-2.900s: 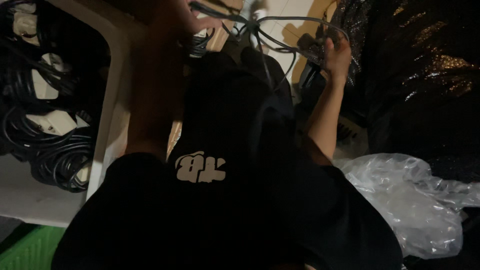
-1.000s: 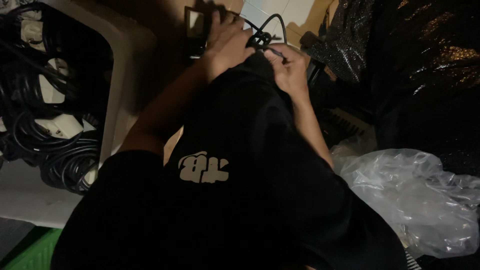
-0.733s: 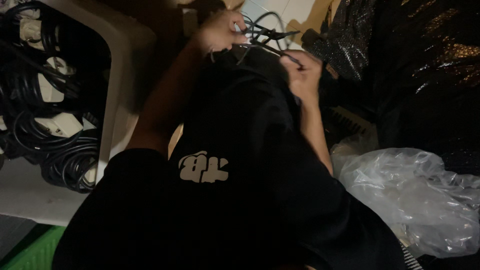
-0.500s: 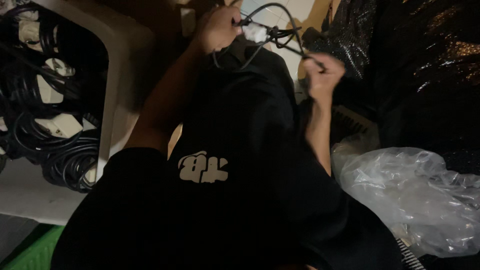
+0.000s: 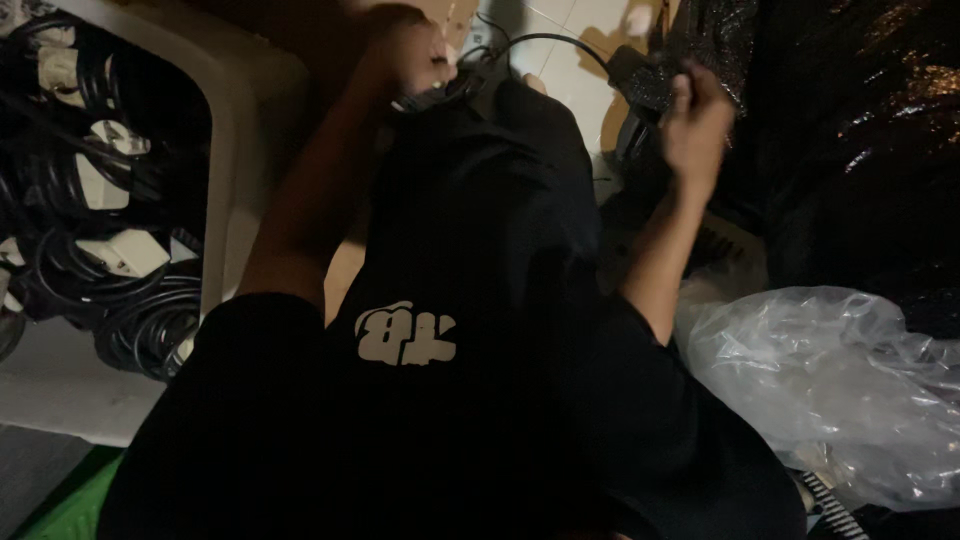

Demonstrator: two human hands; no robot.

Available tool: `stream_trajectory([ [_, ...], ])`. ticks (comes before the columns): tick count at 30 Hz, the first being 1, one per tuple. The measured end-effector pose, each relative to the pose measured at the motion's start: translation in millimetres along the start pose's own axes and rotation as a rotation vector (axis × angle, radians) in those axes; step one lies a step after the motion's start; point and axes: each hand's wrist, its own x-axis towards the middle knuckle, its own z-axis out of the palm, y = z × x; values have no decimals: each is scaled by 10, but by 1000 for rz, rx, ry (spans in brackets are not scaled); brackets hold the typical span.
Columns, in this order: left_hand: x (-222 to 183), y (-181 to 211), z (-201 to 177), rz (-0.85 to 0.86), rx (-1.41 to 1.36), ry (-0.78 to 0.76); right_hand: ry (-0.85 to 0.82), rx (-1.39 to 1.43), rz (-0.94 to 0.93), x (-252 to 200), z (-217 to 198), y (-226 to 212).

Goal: The person wraps an electrical cable around a white power strip while sitting on the floor, then places the coiled unit into a white storage bin filled with other cables.

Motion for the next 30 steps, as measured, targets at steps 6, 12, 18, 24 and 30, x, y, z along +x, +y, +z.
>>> stream_trajectory([
  [6, -426, -12, 299, 221, 463, 326, -209, -635, 243, 28, 554, -157],
  [12, -512, -120, 256, -269, 10, 309, -591, -289, 231, -1, 945, -573],
  [18, -728, -5, 366, -312, 94, 411, -923, -333, -38, 156, 1509, -963],
  [24, -777, 9, 430, -356, 73, 427, -1009, -251, -214, 268, 2071, -967],
  [30, -722, 143, 299, -353, 56, 430, -949, -367, -437, 305, 2384, -780],
])
